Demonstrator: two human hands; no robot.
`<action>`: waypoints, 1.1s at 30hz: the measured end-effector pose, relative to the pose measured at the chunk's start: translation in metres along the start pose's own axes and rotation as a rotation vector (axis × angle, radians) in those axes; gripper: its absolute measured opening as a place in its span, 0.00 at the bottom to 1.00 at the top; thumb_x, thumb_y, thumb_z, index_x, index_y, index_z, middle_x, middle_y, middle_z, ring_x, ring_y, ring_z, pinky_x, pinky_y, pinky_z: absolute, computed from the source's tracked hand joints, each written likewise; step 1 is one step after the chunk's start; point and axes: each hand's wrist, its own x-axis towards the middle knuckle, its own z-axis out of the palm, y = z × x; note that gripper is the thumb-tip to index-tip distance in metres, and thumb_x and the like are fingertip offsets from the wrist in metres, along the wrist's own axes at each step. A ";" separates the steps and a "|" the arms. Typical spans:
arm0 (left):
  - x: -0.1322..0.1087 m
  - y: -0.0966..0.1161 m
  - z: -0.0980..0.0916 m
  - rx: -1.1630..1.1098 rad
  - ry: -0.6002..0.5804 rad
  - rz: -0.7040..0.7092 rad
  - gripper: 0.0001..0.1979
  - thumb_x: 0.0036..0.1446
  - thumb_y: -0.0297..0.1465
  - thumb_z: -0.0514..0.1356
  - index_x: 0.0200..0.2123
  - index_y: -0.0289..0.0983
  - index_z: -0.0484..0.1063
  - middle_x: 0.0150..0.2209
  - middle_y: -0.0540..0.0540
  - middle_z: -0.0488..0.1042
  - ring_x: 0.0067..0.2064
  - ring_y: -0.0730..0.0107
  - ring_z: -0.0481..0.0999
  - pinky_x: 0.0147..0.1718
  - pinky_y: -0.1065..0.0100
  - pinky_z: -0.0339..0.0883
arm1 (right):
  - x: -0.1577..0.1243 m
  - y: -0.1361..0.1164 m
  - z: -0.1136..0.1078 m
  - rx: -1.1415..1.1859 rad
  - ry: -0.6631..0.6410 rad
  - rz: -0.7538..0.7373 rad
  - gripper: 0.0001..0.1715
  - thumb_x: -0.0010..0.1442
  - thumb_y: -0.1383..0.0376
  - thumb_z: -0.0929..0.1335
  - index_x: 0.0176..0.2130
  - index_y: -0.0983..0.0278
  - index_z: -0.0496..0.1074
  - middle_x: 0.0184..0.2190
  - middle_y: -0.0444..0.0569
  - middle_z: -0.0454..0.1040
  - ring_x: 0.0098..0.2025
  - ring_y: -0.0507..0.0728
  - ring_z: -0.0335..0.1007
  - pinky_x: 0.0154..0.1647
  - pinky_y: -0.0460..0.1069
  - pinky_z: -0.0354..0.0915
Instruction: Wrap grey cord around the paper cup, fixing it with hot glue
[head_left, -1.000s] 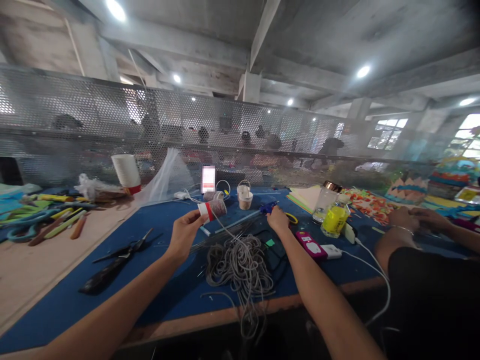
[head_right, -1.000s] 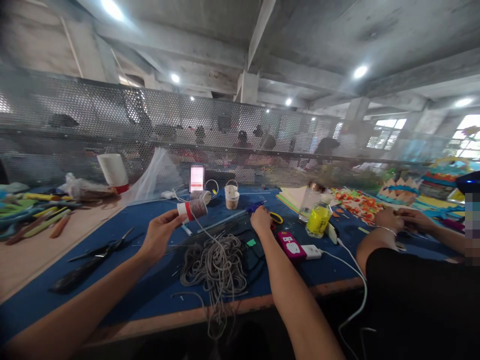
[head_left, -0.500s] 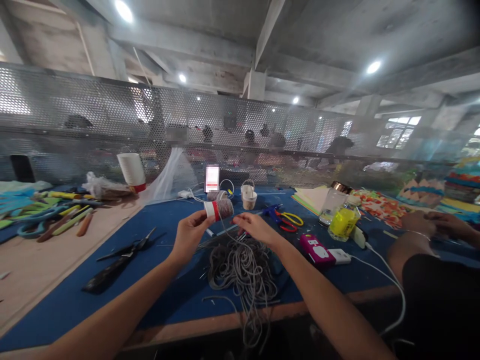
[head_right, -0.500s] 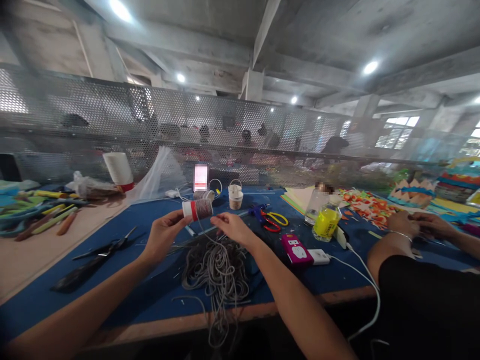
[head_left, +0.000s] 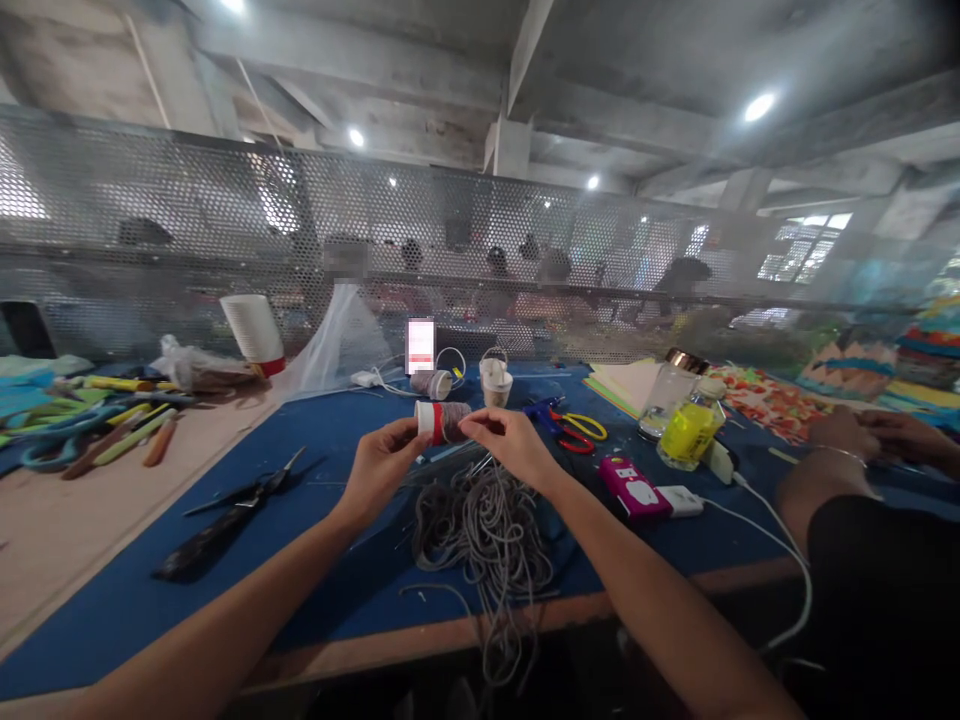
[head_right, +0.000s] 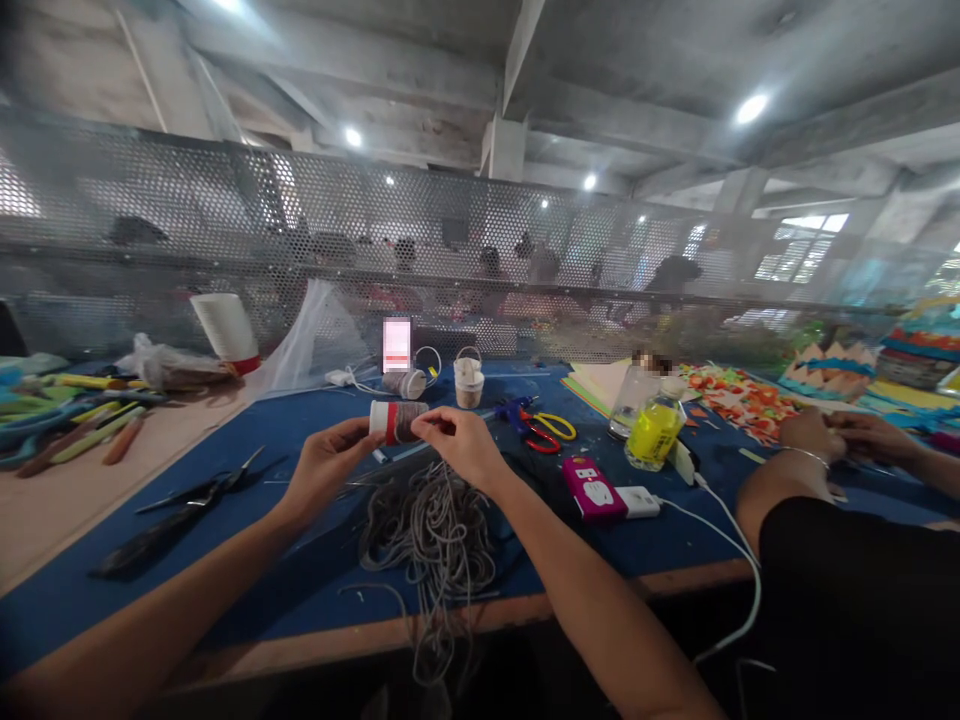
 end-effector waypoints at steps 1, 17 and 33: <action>0.000 0.000 0.000 -0.002 -0.005 -0.002 0.15 0.55 0.36 0.63 0.43 0.34 0.78 0.40 0.44 0.81 0.43 0.57 0.77 0.44 0.63 0.67 | 0.000 -0.001 -0.002 -0.017 0.028 -0.014 0.15 0.60 0.55 0.69 0.40 0.64 0.78 0.29 0.45 0.70 0.30 0.51 0.63 0.34 0.46 0.61; -0.001 0.002 -0.001 0.022 0.040 0.009 0.18 0.54 0.39 0.63 0.43 0.33 0.79 0.38 0.43 0.82 0.40 0.58 0.78 0.42 0.64 0.68 | -0.005 -0.001 -0.008 -0.119 -0.202 0.039 0.19 0.56 0.50 0.71 0.38 0.62 0.79 0.31 0.47 0.76 0.27 0.51 0.69 0.30 0.46 0.62; -0.002 -0.002 -0.001 0.092 -0.020 0.041 0.18 0.56 0.38 0.62 0.45 0.34 0.78 0.41 0.42 0.81 0.42 0.57 0.78 0.44 0.62 0.67 | 0.000 0.000 -0.005 0.148 -0.150 0.133 0.19 0.56 0.54 0.71 0.42 0.65 0.76 0.27 0.45 0.73 0.27 0.50 0.67 0.30 0.46 0.64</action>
